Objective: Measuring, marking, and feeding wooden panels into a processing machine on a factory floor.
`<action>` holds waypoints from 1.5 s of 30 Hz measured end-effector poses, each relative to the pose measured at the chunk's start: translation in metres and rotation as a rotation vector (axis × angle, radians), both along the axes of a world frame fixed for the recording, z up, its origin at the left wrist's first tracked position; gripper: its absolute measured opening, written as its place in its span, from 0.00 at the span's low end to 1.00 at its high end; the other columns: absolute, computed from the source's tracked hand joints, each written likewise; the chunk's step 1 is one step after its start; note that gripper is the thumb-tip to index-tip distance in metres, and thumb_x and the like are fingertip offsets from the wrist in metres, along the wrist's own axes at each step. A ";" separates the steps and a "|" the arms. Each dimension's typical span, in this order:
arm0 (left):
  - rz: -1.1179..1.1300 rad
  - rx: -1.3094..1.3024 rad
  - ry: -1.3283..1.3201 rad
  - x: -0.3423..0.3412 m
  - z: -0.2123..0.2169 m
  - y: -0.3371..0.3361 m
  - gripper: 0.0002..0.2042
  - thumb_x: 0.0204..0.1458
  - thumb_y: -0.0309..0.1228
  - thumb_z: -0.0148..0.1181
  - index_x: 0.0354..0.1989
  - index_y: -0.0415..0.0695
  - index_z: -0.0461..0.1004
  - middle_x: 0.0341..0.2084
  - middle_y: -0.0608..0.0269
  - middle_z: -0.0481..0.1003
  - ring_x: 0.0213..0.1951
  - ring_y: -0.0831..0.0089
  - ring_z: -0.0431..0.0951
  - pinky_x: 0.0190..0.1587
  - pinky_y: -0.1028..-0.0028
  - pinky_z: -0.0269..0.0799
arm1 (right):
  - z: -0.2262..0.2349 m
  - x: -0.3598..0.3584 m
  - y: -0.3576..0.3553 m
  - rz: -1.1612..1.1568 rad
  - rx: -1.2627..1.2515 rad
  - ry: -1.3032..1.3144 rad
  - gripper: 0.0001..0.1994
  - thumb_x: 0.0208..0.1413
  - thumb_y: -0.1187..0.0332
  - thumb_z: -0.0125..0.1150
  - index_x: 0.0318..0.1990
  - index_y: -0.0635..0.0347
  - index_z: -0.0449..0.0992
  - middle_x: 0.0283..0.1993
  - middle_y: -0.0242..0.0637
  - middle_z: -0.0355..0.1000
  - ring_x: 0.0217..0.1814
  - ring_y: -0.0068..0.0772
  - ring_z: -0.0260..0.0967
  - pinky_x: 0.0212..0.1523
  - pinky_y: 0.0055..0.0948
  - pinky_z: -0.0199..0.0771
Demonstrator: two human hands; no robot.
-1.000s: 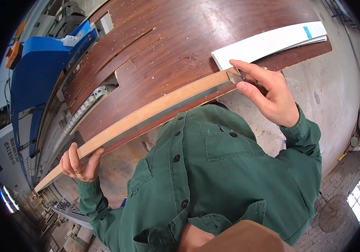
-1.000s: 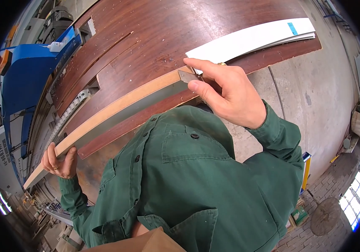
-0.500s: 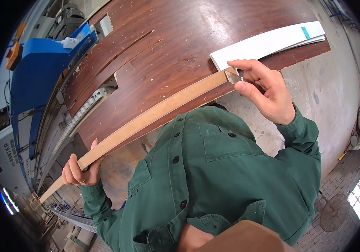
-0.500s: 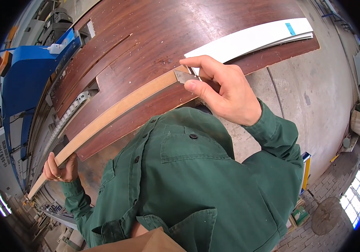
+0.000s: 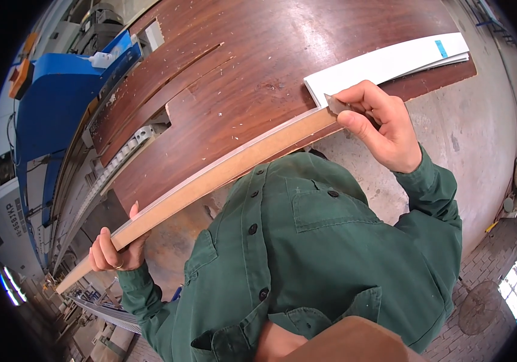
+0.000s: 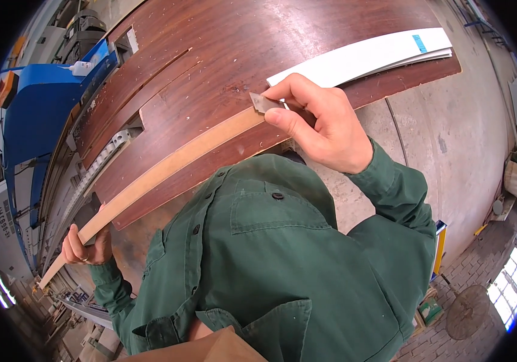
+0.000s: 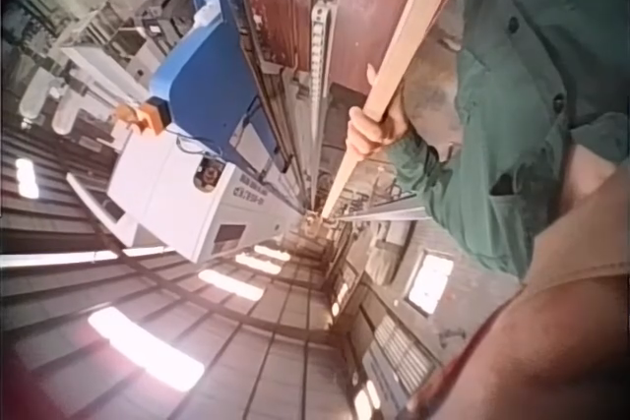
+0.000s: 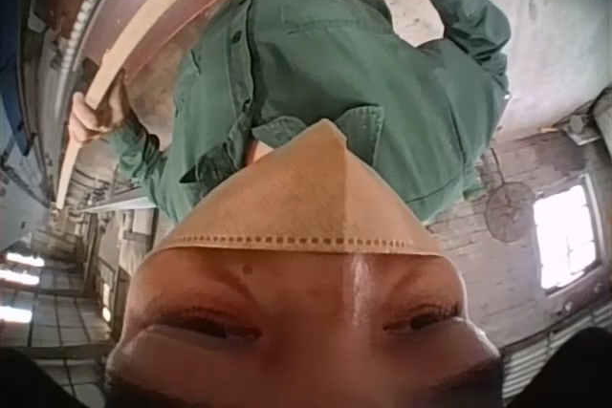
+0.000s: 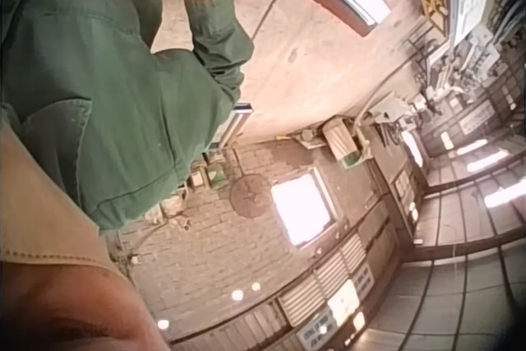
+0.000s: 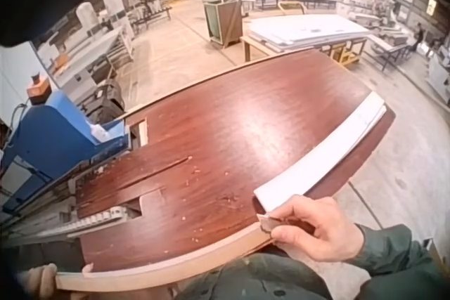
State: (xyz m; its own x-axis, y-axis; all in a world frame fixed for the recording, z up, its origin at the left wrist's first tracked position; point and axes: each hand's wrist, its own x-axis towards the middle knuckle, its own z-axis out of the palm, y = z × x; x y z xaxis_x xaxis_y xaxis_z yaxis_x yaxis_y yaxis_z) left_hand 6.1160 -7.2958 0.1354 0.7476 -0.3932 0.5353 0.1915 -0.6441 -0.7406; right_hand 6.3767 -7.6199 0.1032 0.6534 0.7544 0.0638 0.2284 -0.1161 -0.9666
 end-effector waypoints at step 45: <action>0.013 -0.032 0.038 -0.005 0.002 -0.003 0.32 0.26 0.45 0.73 0.44 0.83 0.65 0.38 0.67 0.65 0.36 0.69 0.63 0.38 0.71 0.58 | -0.003 0.003 0.001 0.044 0.018 -0.094 0.09 0.49 0.73 0.55 0.35 0.67 0.65 0.17 0.31 0.58 0.18 0.18 0.51 0.20 0.20 0.53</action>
